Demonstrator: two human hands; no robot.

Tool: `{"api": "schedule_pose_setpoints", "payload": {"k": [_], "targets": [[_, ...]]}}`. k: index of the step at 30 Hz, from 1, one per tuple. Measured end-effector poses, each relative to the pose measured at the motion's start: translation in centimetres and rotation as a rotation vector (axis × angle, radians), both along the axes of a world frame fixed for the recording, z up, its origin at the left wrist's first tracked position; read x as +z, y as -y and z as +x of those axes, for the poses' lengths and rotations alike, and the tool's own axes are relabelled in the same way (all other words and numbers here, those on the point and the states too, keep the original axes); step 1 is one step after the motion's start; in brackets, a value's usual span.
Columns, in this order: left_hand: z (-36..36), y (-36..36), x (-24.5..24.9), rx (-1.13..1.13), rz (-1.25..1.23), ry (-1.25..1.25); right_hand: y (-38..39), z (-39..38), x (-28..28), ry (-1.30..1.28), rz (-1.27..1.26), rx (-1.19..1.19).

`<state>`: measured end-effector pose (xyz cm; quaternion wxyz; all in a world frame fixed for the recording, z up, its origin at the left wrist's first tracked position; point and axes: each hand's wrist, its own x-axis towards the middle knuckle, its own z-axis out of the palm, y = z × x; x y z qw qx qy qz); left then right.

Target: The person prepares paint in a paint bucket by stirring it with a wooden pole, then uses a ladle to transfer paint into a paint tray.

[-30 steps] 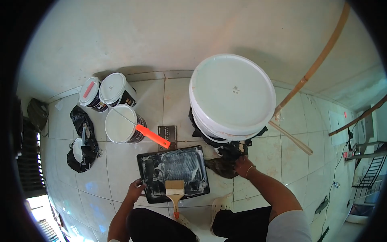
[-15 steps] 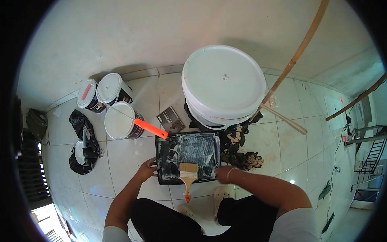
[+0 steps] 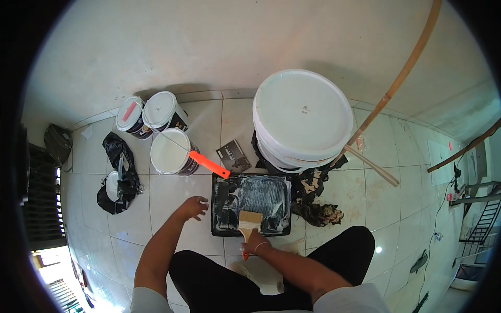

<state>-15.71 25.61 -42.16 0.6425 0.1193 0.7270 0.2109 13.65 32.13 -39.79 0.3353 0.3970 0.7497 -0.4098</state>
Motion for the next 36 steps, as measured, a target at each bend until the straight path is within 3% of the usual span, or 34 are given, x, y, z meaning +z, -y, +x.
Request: {"api": "schedule_pose_setpoints", "payload": {"k": [1, 5, 10, 16, 18, 22, 24, 25, 27, 28, 30, 33, 36], "targets": [[0.7, 0.2, -0.3, -0.039, 0.005, 0.004, 1.2, -0.3, -0.3, 0.008, -0.020, -0.122], [2.0, -0.2, -0.9, -0.097, 0.027, 0.034, 2.1, -0.4, -0.7, 0.037, 0.018, -0.191], [2.7, -1.1, -1.6, -0.199, 0.015, 0.079, -0.5, 0.6, 0.5, 0.130, -0.035, -0.034], [2.7, -2.2, -1.3, -0.310, 0.063, -0.197, -2.4, 3.2, -0.8, 0.227, -0.043, 0.028], [1.7, -3.9, -0.2, -0.730, -0.136, -0.277, -2.6, 3.6, -0.1, 0.241, -0.021, 0.091], [0.0, -5.7, 7.8, -0.701, -0.098, -0.240, -3.8, 3.7, 0.5, 0.227, 0.056, 0.247], [0.1, -6.3, 11.3, -0.586, -0.006, -0.254, -6.2, 2.3, 4.0, 0.251, 0.018, 0.269], [0.6, -6.9, 11.9, -0.592, -0.002, -0.248, -8.2, 1.7, 5.6, 0.275, -0.034, 0.301], [1.0, -6.8, 12.7, -0.537, 0.214, -0.541, -10.8, 2.4, 6.0, 0.223, -0.042, 0.342], [1.4, -6.8, 13.3, -0.532, 0.211, -0.546, -12.3, 2.6, 6.1, 0.165, -0.048, 0.400], [2.3, -7.1, 14.8, -0.304, 0.214, -0.522, -15.1, 0.3, 11.0, 0.250, -0.111, 0.324], [3.4, -6.7, 11.6, -0.168, 0.122, -0.547, -16.5, 1.5, 8.4, 0.188, -0.024, 0.377], [3.1, -5.7, 7.9, -0.221, 0.010, -0.580, -16.3, 1.3, 7.1, 0.056, 0.125, 0.337]]}}
